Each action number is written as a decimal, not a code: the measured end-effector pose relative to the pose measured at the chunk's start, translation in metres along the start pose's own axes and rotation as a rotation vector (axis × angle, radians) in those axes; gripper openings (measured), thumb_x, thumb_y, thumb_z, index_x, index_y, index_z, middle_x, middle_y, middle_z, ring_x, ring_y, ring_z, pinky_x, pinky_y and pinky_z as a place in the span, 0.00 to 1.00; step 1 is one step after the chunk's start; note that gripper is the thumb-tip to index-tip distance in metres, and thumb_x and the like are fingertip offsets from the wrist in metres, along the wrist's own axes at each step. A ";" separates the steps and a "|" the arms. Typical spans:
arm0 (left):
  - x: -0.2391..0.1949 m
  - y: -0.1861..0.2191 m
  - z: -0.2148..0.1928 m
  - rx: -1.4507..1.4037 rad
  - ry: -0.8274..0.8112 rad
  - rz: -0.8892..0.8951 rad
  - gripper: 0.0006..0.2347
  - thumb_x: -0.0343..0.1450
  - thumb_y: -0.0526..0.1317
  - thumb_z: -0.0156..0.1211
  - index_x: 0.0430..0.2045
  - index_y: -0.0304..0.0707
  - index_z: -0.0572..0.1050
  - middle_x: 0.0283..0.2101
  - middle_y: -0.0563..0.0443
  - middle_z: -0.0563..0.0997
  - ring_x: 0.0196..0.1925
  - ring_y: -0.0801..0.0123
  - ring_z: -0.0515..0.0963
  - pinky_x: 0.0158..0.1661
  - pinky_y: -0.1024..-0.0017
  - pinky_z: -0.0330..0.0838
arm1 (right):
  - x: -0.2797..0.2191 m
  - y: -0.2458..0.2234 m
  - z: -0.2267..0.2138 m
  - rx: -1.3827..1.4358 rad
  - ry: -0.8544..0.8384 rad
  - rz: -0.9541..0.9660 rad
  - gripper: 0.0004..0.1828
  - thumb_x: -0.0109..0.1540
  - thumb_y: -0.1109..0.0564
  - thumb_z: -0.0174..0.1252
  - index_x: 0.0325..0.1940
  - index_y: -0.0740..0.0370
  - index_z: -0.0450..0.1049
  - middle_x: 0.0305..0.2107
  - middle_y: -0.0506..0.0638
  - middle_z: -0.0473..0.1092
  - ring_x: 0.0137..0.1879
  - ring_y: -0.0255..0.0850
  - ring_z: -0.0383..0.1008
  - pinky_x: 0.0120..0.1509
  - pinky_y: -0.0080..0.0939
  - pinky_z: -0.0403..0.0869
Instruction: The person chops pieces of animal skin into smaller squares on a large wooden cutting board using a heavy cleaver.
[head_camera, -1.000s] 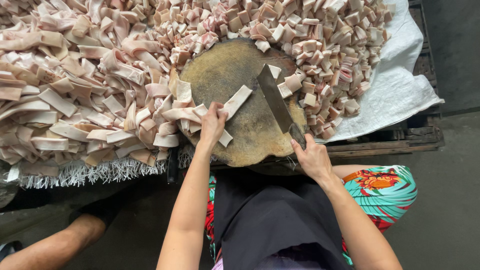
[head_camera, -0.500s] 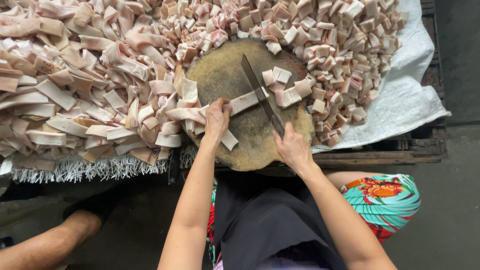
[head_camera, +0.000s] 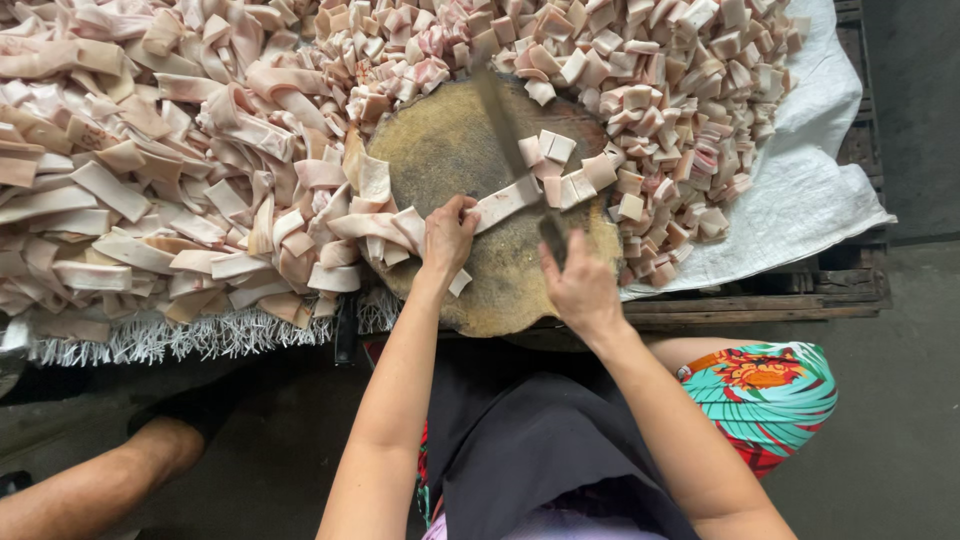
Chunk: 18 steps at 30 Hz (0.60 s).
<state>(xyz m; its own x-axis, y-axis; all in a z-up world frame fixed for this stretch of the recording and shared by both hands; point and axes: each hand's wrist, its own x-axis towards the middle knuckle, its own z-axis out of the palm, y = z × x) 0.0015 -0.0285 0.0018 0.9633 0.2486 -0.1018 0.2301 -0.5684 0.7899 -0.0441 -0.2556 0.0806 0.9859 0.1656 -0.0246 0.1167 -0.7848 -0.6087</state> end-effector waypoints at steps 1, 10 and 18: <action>-0.002 -0.001 -0.002 -0.011 0.010 0.015 0.10 0.70 0.38 0.63 0.42 0.34 0.79 0.37 0.35 0.84 0.41 0.49 0.83 0.44 0.59 0.75 | 0.000 0.006 0.014 -0.122 -0.081 0.032 0.20 0.69 0.45 0.56 0.50 0.65 0.65 0.23 0.69 0.74 0.31 0.67 0.77 0.35 0.63 0.74; -0.001 -0.023 0.013 -0.061 0.023 0.167 0.08 0.68 0.34 0.65 0.38 0.31 0.80 0.37 0.37 0.82 0.38 0.54 0.83 0.41 0.63 0.76 | -0.022 0.005 -0.049 0.169 0.009 0.149 0.23 0.66 0.45 0.56 0.57 0.64 0.70 0.23 0.66 0.74 0.31 0.63 0.79 0.33 0.58 0.74; 0.000 -0.019 0.025 -0.114 0.028 0.065 0.09 0.68 0.34 0.64 0.39 0.30 0.80 0.36 0.38 0.83 0.38 0.55 0.84 0.42 0.64 0.76 | -0.013 0.004 0.000 0.054 -0.001 -0.020 0.19 0.68 0.46 0.56 0.49 0.66 0.67 0.25 0.68 0.75 0.33 0.65 0.78 0.37 0.60 0.75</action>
<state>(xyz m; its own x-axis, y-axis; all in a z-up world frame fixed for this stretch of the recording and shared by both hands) 0.0009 -0.0367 -0.0284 0.9710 0.2369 -0.0324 0.1485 -0.4913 0.8582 -0.0566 -0.2608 0.0781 0.9832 0.1821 -0.0129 0.1299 -0.7478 -0.6511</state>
